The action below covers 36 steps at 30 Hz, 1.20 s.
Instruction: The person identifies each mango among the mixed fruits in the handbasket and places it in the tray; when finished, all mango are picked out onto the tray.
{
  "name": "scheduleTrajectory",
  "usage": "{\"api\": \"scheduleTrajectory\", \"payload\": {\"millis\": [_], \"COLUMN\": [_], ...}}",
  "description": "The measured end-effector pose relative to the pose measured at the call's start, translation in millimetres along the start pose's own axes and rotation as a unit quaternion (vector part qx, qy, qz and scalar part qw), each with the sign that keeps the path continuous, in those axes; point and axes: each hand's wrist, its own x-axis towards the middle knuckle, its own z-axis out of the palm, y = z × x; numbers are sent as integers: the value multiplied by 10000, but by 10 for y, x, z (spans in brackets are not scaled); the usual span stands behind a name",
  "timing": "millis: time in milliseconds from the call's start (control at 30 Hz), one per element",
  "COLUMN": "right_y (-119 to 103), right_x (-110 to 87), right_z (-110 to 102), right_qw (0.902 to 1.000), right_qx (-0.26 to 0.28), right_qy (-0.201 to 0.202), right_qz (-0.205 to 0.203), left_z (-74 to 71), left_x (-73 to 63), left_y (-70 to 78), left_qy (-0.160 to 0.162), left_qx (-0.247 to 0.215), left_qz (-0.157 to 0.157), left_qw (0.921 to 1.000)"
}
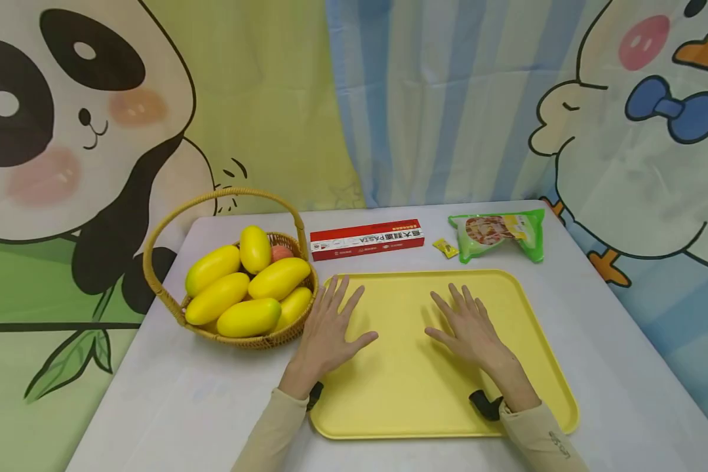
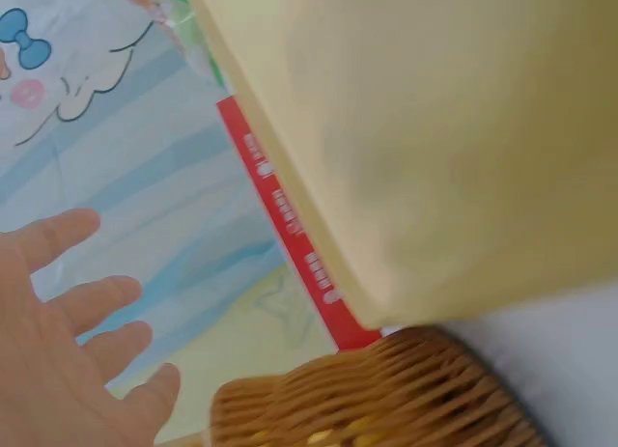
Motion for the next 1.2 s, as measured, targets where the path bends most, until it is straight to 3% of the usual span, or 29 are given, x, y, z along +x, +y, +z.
{"api": "scheduleTrajectory", "payload": {"millis": [133,267,367,500,667,800,867,933,1000,1100,1167,1200], "right_y": [-26,-29,-19,-12,-11,-12,-14,-18,-19,-20,-20,-21], "right_x": [14,9,-1,-15,-21,-17,-15,-14,-15,-16,-16,-16], "right_z": [2,15,20,20,20,19,22,27,33,41,42,41], "right_qw": [10000,10000,10000,10000,10000,9999,9999,9999,9999,9999,9999,9999], "right_qx": [27,1,17,55,72,54,64,75,76,39,29,28], "right_qy": [-3,-24,-7,-15,-17,20,28,14,-11,-20,-4,5], "right_qz": [-51,-48,-43,-49,-64,-93,-101,-104,-106,-113,-131,-146], "left_z": [-153,-356,-509,-705,-985,-1219,-1313,-1378,-1416,-1447,-1458,-1461], "left_x": [0,-21,-58,-140,-247,-292,-329,-393,-484,-606,-657,-671], "left_y": [-50,-194,-334,-486,-622,-793,-914,-1044,-1180,-1330,-1393,-1414], "left_qy": [584,1284,1762,2525,3674,4611,4915,4959,4693,4056,3637,3491], "left_qx": [-80,-220,-286,-200,173,217,148,54,-140,-820,-1332,-1570], "left_qz": [238,294,278,220,94,-274,-572,-917,-1281,-1816,-2220,-2400], "left_qw": [9980,9910,9835,9671,9298,8867,8689,8635,8736,8921,8948,8921]}}
